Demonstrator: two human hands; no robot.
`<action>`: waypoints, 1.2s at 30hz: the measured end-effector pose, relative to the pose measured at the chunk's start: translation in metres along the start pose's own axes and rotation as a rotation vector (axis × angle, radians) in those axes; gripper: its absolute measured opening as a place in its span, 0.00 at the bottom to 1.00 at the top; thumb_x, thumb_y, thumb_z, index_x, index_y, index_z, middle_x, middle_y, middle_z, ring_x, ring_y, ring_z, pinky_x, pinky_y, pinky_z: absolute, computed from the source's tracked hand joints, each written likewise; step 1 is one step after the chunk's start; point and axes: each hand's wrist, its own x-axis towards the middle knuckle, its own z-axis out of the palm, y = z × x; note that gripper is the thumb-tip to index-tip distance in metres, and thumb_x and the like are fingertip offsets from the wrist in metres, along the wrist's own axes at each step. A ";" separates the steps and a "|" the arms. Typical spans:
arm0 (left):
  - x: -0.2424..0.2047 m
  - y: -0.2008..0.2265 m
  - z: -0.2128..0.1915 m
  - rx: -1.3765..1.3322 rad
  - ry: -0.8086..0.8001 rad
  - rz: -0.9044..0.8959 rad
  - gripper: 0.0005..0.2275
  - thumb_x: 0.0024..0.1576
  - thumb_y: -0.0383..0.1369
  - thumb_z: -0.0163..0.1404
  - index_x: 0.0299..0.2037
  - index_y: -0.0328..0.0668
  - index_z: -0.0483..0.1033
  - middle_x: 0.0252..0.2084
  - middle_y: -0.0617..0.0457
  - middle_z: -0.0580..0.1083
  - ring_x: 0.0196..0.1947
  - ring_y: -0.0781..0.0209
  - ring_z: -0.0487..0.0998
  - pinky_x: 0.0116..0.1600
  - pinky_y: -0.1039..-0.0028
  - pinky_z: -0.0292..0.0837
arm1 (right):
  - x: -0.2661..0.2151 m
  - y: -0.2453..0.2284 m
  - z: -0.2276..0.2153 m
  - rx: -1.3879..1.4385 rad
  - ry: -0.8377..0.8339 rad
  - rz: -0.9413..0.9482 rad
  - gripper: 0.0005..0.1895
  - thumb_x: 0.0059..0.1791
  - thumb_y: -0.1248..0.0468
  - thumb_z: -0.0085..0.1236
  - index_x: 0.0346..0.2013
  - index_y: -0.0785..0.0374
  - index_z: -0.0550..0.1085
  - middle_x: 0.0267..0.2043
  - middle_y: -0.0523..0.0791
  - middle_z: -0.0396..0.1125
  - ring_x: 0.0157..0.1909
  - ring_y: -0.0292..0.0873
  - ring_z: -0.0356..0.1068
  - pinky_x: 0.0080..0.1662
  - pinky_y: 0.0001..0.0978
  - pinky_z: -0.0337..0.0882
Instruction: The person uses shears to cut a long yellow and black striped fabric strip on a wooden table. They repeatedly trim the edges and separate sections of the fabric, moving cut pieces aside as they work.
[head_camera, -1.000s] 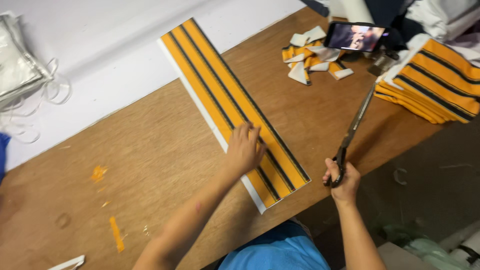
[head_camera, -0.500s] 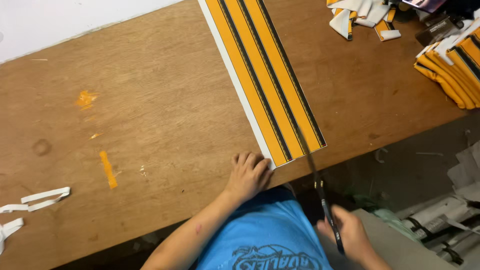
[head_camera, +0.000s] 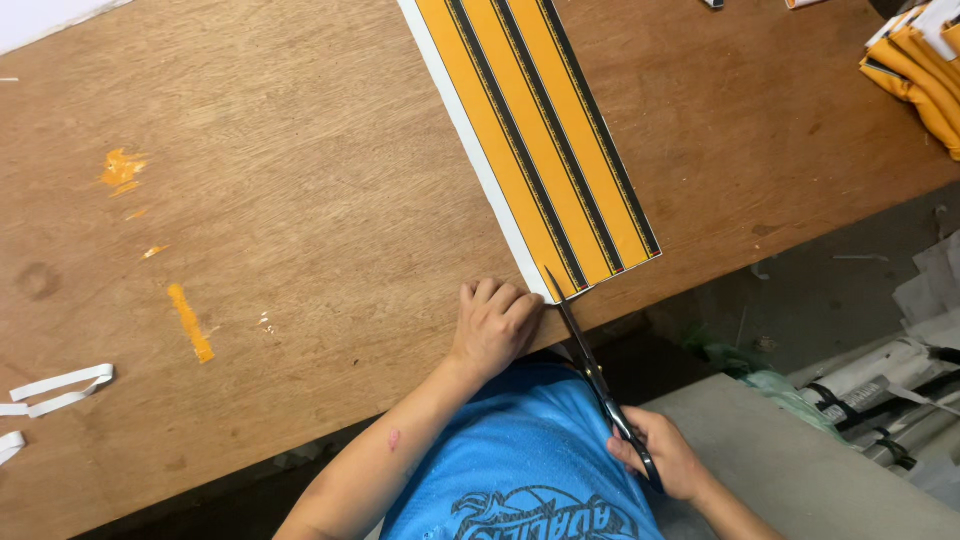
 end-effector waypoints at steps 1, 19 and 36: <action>-0.001 -0.002 -0.001 -0.009 -0.001 0.010 0.06 0.56 0.33 0.58 0.42 0.48 0.80 0.38 0.57 0.74 0.42 0.55 0.70 0.49 0.59 0.62 | 0.006 -0.003 0.002 -0.016 -0.001 -0.005 0.17 0.47 0.53 0.64 0.27 0.62 0.70 0.19 0.38 0.63 0.21 0.31 0.62 0.26 0.27 0.63; -0.010 -0.009 0.003 -0.055 -0.039 -0.003 0.09 0.56 0.33 0.58 0.46 0.51 0.79 0.40 0.57 0.72 0.44 0.55 0.70 0.50 0.59 0.63 | 0.005 -0.014 0.004 -0.112 0.025 -0.054 0.24 0.44 0.44 0.65 0.25 0.61 0.70 0.18 0.37 0.59 0.22 0.31 0.57 0.26 0.26 0.59; -0.011 -0.010 0.002 -0.061 -0.062 -0.011 0.10 0.56 0.31 0.57 0.47 0.50 0.80 0.40 0.56 0.72 0.45 0.54 0.70 0.51 0.59 0.64 | -0.003 -0.032 0.023 -0.170 0.137 0.156 0.19 0.45 0.51 0.65 0.24 0.64 0.74 0.14 0.40 0.62 0.18 0.32 0.59 0.24 0.28 0.59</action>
